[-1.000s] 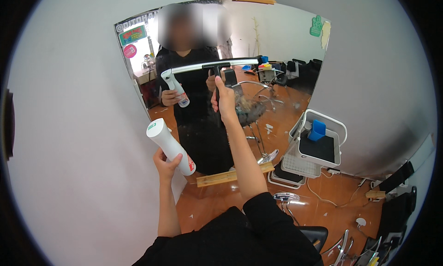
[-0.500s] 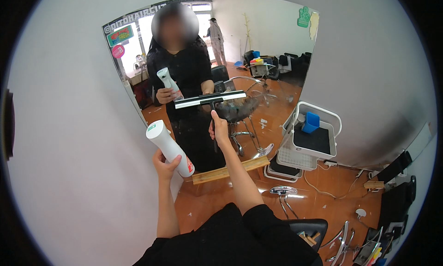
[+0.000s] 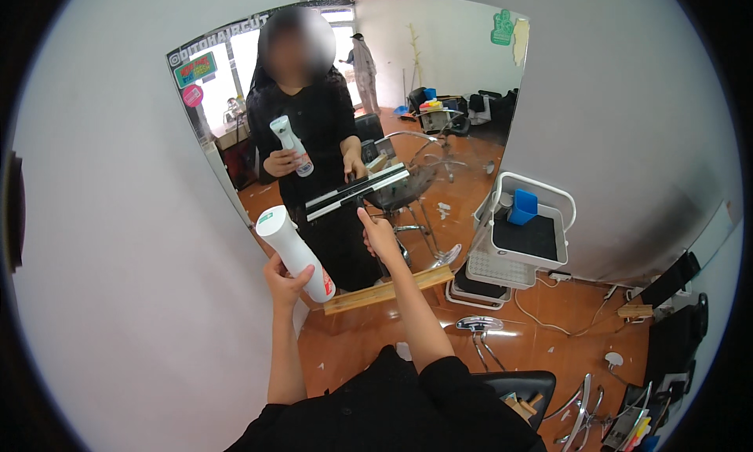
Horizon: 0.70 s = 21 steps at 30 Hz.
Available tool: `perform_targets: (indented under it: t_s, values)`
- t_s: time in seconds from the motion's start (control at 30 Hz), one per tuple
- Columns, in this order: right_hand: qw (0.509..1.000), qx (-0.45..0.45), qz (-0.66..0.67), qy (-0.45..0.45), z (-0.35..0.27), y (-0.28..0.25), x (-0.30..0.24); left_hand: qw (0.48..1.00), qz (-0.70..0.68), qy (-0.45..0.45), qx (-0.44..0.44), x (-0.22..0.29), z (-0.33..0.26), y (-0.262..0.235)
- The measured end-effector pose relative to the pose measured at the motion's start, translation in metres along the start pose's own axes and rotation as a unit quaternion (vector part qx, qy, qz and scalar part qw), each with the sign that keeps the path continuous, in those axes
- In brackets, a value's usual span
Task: The person cleans a large wall-mounted mirror in a salon. They spray a cleaning solution onto the glass surface and wipe it with a squeegee, repeating the process across different sections of the mirror.
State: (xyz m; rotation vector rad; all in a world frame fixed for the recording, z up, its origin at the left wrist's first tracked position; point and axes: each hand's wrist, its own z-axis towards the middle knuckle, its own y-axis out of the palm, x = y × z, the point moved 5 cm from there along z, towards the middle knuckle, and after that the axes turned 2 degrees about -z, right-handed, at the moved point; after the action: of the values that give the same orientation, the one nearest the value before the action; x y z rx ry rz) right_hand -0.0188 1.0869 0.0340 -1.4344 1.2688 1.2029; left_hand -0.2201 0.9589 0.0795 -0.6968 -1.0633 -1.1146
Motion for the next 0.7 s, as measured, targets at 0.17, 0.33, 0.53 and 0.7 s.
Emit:
perform_targets:
  t_s: [0.17,0.33,0.53,0.7]
  values:
    - [0.977,0.027,0.158,-0.142,-0.007,-0.050,-0.053,1.000,-0.008,0.020,-0.002,0.008,0.011,0.019]
    - [0.939,0.054,0.213,-0.265,0.011,-0.089,-0.146,0.999,-0.029,0.033,-0.003,0.006,0.029,0.037]
    - [0.932,0.084,0.145,-0.321,0.035,-0.116,-0.207,0.998,-0.039,0.050,-0.028,0.010,0.053,0.069]
    - [0.932,0.096,0.138,-0.321,0.049,-0.120,-0.204,0.996,-0.053,0.052,-0.043,0.010,0.066,0.095]
